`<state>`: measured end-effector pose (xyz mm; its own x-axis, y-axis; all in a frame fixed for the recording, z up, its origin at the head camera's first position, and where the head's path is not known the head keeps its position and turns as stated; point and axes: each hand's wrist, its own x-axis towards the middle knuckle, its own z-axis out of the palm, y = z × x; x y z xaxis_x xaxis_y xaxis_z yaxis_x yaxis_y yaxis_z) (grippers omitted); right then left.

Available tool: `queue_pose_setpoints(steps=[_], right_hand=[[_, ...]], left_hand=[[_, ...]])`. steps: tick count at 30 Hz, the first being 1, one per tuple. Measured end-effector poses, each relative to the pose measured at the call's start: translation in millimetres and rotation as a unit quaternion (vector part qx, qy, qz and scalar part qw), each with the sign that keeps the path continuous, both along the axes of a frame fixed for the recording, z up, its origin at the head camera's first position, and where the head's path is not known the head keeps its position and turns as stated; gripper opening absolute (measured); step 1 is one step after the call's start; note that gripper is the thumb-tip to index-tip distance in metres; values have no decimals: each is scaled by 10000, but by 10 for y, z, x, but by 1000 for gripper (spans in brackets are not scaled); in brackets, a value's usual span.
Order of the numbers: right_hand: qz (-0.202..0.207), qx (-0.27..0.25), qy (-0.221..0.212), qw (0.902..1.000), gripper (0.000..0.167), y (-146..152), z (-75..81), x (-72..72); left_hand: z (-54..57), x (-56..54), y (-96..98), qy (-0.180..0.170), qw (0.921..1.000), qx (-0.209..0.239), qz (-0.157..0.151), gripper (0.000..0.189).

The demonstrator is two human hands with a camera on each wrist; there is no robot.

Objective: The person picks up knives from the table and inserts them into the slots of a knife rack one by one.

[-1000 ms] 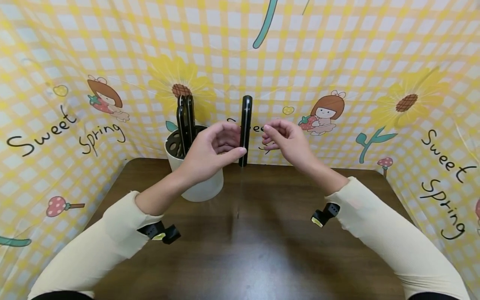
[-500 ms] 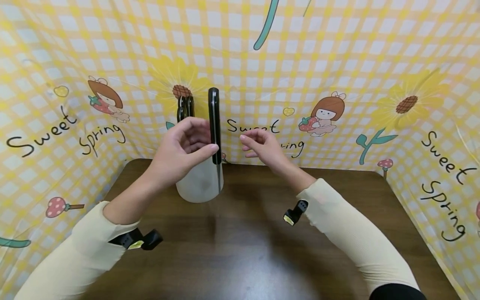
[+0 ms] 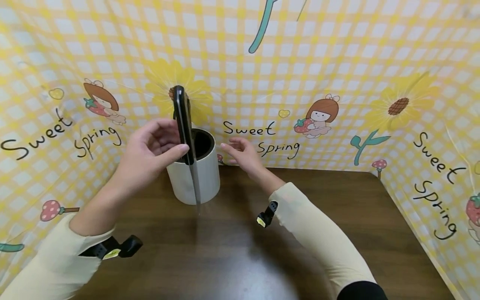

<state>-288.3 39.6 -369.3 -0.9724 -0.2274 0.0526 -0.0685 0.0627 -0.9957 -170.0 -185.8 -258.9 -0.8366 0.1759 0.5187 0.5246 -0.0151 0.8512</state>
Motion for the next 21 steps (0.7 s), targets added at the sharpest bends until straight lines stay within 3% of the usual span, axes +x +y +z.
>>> queue_pose_setpoints(steps=[8, 14, 21], right_hand=[[-122, -204, -291, 9993, 61, -223, -96, -26], [-321, -228, -236, 9989, 63, -364, -138, -10], [-533, 4, -79, 9985, 59, -509, -184, 6]], left_hand=[[29, -9, -174, 229, 9986, 310, 360, 41], [80, -24, -272, 282, 9969, 491, 549, 38], [171, -52, -394, 253, 9958, 798, 383, 31]])
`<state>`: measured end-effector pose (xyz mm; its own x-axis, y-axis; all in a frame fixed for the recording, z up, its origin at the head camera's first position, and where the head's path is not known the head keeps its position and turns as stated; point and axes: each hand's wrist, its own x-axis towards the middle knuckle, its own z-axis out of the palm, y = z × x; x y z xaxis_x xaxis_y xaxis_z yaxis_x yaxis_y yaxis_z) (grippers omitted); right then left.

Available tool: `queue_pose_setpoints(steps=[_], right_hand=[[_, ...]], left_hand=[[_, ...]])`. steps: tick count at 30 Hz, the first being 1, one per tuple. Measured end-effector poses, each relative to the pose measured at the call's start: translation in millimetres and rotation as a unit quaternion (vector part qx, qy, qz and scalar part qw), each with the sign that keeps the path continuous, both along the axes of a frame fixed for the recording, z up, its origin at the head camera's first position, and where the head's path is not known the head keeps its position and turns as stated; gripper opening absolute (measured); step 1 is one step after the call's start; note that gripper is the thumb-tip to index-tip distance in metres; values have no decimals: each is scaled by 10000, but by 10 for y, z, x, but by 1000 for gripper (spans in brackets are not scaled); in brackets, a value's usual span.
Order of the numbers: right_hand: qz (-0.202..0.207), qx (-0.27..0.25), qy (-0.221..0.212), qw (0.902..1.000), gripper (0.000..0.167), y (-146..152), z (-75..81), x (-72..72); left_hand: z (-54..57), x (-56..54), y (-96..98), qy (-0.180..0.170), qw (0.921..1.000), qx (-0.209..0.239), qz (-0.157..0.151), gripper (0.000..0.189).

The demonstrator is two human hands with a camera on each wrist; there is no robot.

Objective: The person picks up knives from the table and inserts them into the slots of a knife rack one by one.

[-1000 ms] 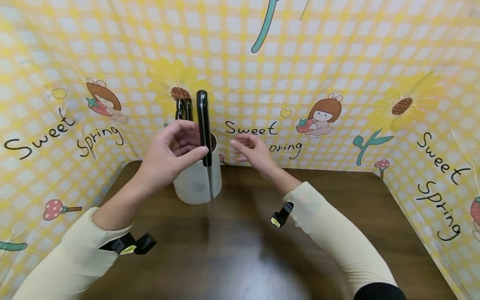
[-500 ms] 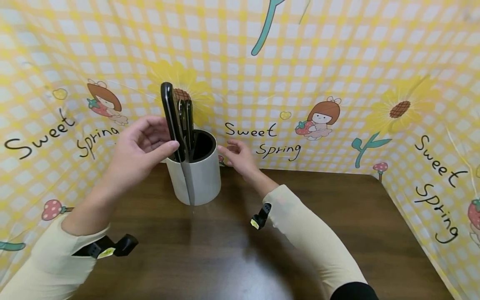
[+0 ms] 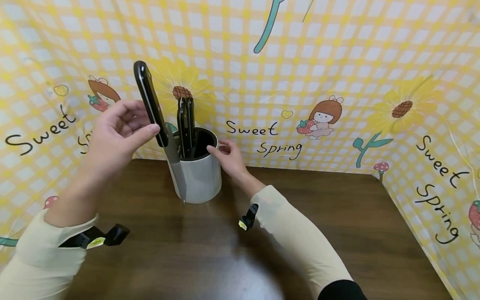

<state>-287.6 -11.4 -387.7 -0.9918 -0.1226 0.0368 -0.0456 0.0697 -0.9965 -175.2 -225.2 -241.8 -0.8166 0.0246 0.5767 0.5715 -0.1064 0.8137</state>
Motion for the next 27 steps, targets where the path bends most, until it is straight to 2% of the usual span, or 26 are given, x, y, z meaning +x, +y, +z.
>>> queue_pose_setpoints(steps=[5, 11, 19, 27], right_hand=[[-135, 35, -35, 9999, 56, -63, -11, 11], [-195, 52, -124, 9997, 55, -85, -2, 20], [-199, 88, -170, 9996, 59, -85, -7, 30], [-233, 59, -156, 9996, 58, -84, -2, 27]], left_hand=[[80, -40, -39, 108, 9993, 329, -107, 30], [181, -87, -71, 214, 9987, 463, -90, 28], [361, -247, -123, 5, 9981, 612, -83, 26], [478, -395, -125, 77, 9981, 594, 132, 27]])
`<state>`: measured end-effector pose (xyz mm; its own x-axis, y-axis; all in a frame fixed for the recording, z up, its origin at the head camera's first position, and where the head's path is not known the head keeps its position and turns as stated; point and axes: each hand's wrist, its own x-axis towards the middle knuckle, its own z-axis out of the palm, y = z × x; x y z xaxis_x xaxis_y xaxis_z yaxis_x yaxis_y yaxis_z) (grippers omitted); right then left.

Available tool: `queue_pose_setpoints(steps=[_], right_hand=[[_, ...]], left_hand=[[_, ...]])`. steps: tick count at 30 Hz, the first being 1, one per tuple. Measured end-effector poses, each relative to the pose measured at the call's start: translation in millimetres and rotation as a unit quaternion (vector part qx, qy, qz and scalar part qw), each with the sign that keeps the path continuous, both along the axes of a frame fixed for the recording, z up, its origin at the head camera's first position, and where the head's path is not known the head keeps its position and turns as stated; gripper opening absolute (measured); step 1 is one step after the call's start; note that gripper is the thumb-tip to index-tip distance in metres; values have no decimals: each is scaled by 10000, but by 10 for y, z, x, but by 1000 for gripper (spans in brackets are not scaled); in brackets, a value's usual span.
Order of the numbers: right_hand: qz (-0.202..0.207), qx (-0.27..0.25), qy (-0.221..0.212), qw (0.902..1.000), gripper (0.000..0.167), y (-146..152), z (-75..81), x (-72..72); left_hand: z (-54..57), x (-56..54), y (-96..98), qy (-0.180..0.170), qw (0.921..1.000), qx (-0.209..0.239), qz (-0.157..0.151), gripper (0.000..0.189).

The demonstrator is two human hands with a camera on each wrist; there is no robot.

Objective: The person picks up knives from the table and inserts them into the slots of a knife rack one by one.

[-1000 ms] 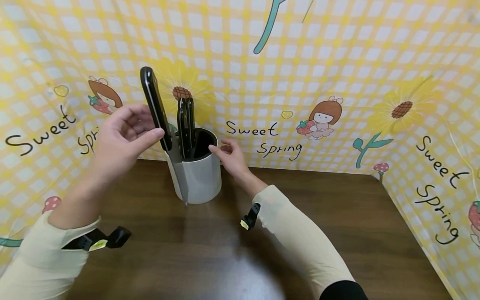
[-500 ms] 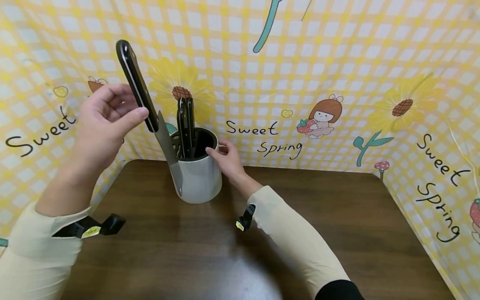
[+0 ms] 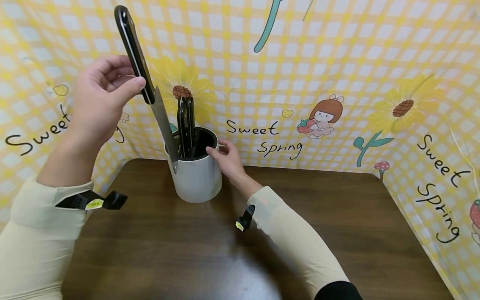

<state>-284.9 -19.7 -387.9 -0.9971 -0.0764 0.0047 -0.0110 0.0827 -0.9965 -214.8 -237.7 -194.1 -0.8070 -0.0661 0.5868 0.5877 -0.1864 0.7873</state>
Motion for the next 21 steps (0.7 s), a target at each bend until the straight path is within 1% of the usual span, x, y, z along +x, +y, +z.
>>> queue_pose_setpoints(steps=[5, 11, 18, 21], right_hand=[[-3, 11, -19, 10000, 59, -4, 8, -1], [13, 35, -34, 10000, 57, -2, 6, -4], [27, 0, -31, 10000, 56, 5, -4, -16], [59, 1, 0, 10000, 56, 15, -10, -20]], left_hand=[[37, -60, -9, -165, 9997, -113, 169, 28], [21, -176, -1, -106, 9995, -120, 257, 26], [-23, -322, 25, -106, 9998, 9, 169, 25], [-33, -365, 33, -106, 9997, -51, 192, 24]])
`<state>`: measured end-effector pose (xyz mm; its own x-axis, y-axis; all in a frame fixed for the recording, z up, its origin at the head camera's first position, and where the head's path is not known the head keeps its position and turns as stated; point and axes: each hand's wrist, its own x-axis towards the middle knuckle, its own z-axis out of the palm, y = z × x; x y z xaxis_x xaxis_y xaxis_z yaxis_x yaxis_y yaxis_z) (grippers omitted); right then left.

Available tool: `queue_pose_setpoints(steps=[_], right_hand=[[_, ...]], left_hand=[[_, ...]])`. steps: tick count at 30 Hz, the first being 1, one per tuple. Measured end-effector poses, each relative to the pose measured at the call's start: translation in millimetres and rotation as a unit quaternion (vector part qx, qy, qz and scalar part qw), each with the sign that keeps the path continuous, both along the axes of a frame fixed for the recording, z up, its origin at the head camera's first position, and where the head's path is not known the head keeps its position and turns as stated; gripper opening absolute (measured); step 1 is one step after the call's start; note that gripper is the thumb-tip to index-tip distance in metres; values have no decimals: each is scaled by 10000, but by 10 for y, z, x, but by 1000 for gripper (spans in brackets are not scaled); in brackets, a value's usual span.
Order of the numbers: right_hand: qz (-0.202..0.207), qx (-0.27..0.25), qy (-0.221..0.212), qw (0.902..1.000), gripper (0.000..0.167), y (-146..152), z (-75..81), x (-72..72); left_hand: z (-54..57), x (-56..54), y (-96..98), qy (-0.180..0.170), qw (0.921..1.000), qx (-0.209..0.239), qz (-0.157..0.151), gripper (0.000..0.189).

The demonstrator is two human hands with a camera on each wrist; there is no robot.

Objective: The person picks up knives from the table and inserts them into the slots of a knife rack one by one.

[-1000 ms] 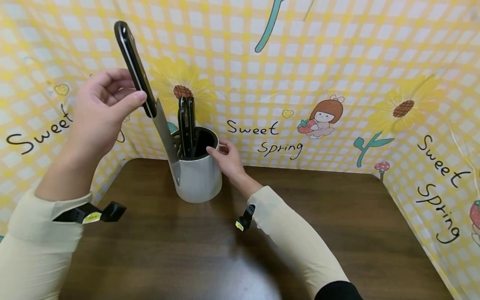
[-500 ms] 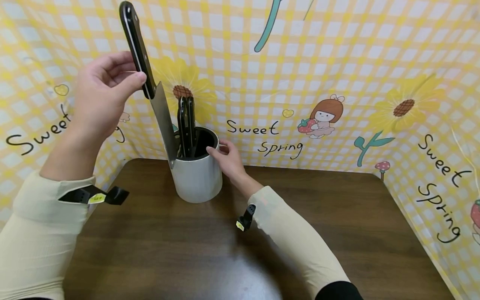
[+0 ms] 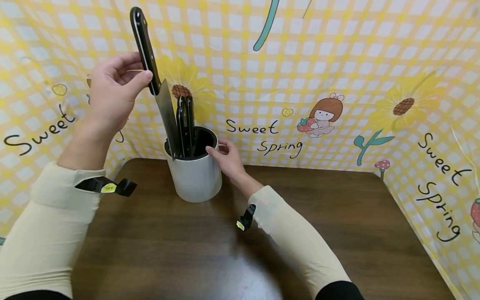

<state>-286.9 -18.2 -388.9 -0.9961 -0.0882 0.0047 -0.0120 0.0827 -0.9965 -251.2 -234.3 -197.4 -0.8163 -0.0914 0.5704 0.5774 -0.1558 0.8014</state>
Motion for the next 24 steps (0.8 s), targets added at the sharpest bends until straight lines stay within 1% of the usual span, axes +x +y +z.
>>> queue_pose_setpoints(steps=[5, 10, 13, 24], right_hand=[[-2, 26, 33, 10000, 56, 3, -2, 6], [4, 31, 8, 10000, 57, 2, -2, 5], [17, 17, -10, 10000, 57, 4, -3, 4], [55, -22, -34, 10000, 57, 14, 8, 12]], left_hand=[[-28, -67, 10, 158, 9998, -83, 13, 25], [-72, -136, 22, 263, 9996, 1, -36, 26], [-101, -165, 21, 197, 9998, 10, 7, 26], [-228, -281, -36, -58, 9993, -304, 230, 26]])
